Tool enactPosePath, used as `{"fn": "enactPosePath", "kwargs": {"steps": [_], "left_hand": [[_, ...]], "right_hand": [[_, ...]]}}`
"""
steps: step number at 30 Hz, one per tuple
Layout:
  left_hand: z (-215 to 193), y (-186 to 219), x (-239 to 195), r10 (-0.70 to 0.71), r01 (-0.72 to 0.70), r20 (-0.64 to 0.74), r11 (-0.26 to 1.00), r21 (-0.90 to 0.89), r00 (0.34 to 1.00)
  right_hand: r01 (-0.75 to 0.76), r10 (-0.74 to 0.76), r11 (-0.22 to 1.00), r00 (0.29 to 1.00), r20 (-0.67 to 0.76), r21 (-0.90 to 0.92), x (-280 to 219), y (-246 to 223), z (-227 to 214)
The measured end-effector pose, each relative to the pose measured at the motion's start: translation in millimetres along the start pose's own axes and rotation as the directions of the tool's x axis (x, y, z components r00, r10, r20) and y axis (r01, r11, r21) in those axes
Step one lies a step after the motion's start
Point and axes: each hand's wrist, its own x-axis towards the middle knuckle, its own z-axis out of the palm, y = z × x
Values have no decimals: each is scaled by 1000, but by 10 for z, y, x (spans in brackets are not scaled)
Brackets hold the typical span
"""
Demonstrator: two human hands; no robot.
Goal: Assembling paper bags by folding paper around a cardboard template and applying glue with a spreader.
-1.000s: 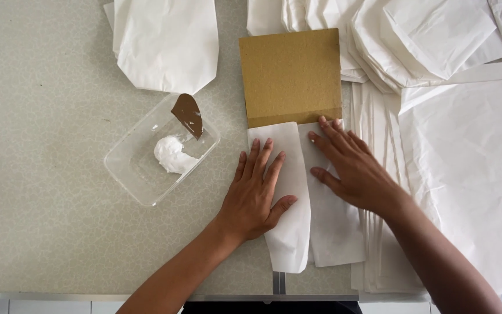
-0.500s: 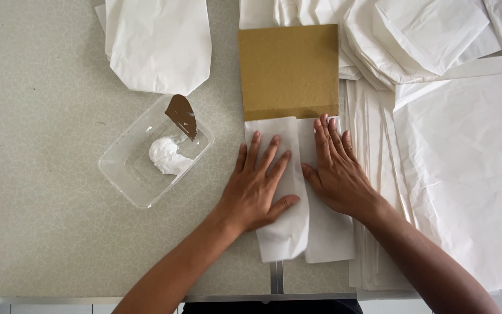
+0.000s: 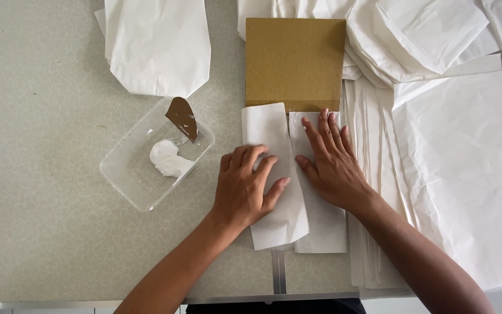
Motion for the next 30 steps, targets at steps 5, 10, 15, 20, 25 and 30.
{"fn": "enactPosePath", "kwargs": {"steps": [5,10,15,20,25,30], "left_hand": [[-178,61,-227,-53,52,-6,997,-51,999],[-454,181,-361,90,-65,216,991,-118,972],[-480,199,-368,122,-81,229,980,-181,966],[-449,337,-418,159,-125,229,980,-158,960],[-410,545,-540,83,-104,-84,950,-295,993],[-377,586,-618,38,-87,-120,896,-435,992]], "right_hand": [[-24,24,1000,1000,14,13,27,-59,-55],[59,-60,997,998,21,41,32,10,-110],[64,-64,997,998,3,39,36,76,-41],[29,-29,999,1000,3,38,30,88,-9],[36,-36,999,999,-10,41,25,79,-2],[37,-36,999,999,-28,28,19,97,29]]}}
